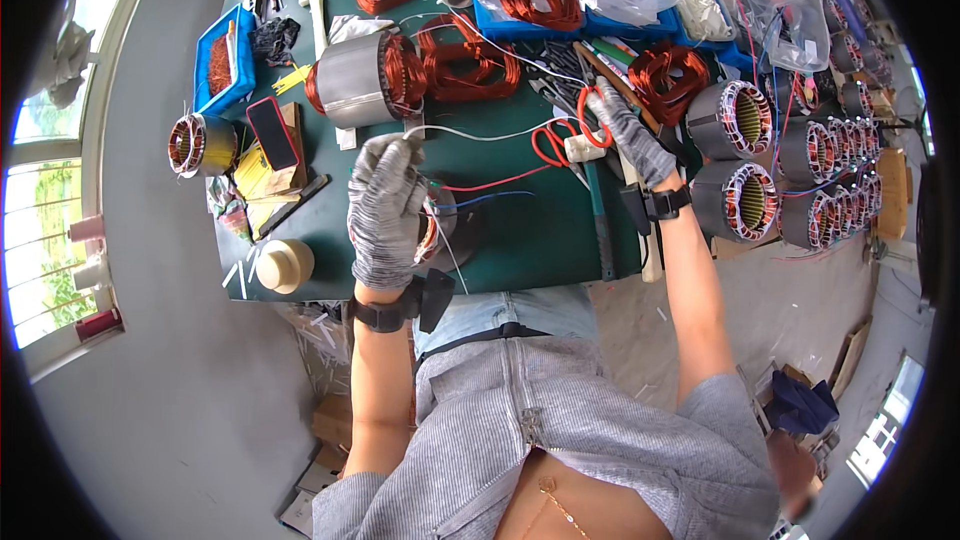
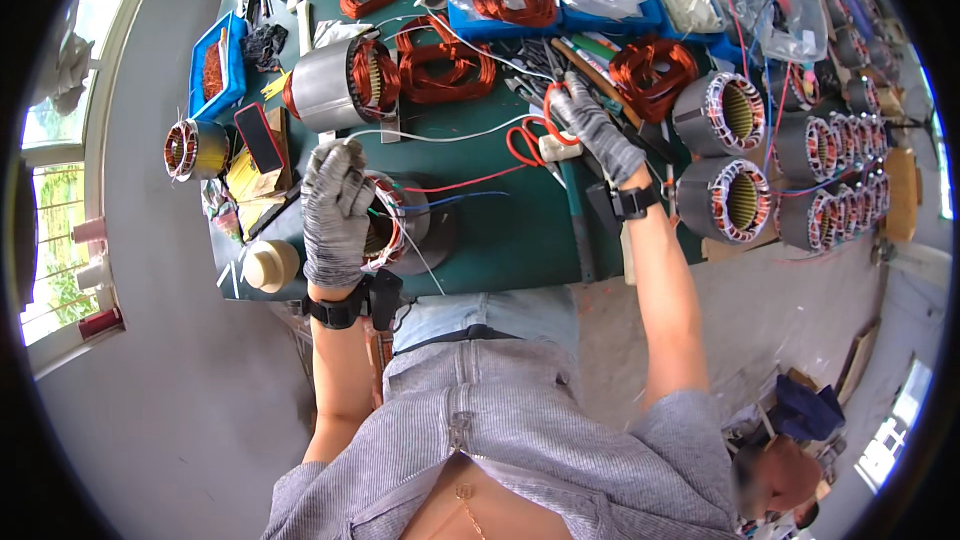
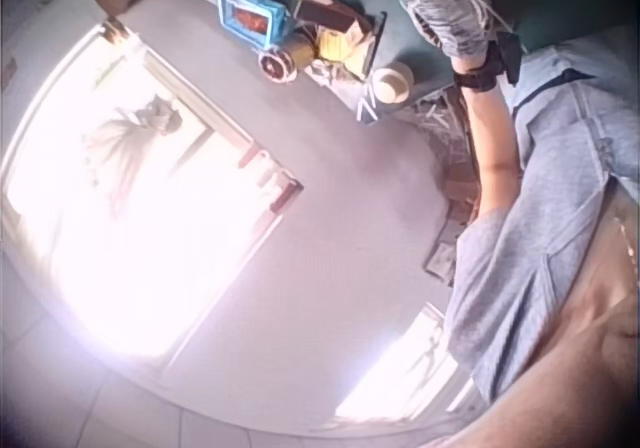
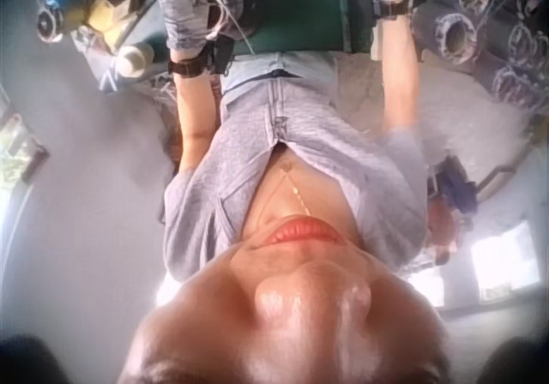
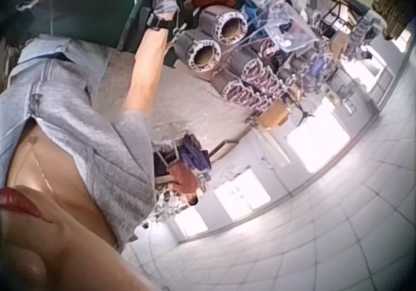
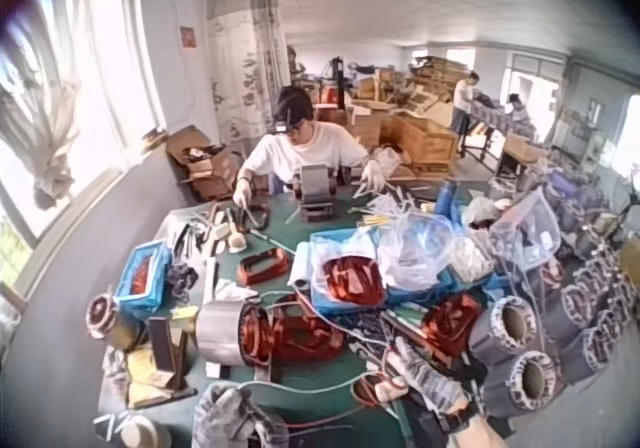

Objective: The worker is winding coils, securing wires, and shaping the internal components of electric motor stators on a production line.

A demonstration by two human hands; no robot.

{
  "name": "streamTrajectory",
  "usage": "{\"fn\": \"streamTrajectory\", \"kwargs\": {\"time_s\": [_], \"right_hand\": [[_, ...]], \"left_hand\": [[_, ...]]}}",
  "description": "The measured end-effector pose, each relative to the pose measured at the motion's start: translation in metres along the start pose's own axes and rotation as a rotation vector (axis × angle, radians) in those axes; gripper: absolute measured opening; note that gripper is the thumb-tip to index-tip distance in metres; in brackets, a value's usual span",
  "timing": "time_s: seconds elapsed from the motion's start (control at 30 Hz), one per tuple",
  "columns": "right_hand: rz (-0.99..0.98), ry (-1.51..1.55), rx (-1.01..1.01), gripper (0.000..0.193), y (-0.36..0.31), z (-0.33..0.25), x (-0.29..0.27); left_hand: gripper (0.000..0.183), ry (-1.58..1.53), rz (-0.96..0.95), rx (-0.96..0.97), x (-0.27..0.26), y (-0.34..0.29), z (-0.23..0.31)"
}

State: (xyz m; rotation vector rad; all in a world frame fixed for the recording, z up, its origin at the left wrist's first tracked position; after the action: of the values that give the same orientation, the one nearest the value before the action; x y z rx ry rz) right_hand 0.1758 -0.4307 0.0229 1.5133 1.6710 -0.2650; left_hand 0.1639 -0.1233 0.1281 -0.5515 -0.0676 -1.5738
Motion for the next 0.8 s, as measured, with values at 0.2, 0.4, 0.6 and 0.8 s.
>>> {"fn": "streamTrajectory", "kwargs": {"time_s": [0.2,0.4,0.6,0.8], "right_hand": [[0.170,-0.128,0.452,0.051,-0.068,0.063,-0.022],[0.052,1.584,0.940,0.034,-0.104,-0.006,0.020],[-0.289,1.963,0.956,0.061,-0.063,-0.192,0.045],[-0.159,2.065,0.858,0.041,-0.047,-0.196,0.029]], "left_hand": [[0.012,-0.119,-0.049,0.197,0.001,0.012,0.030],[0.012,0.059,-0.100,0.043,0.032,0.009,-0.001],[0.013,0.072,-0.244,0.020,0.081,0.001,-0.027],[0.012,0.162,-0.364,-0.110,0.101,0.001,-0.067]]}}
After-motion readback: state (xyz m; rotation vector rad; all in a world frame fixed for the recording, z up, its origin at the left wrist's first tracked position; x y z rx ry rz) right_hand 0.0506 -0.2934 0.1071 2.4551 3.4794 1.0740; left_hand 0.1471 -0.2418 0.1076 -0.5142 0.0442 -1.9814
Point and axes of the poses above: each hand's wrist, its own y-axis towards the middle knuckle, its own x-axis out of the palm, z = x × y, the point moved 10 cm from there along y, towards the middle knuckle, and after that the axes turned 8 degrees about y, right-handed, at the moved point
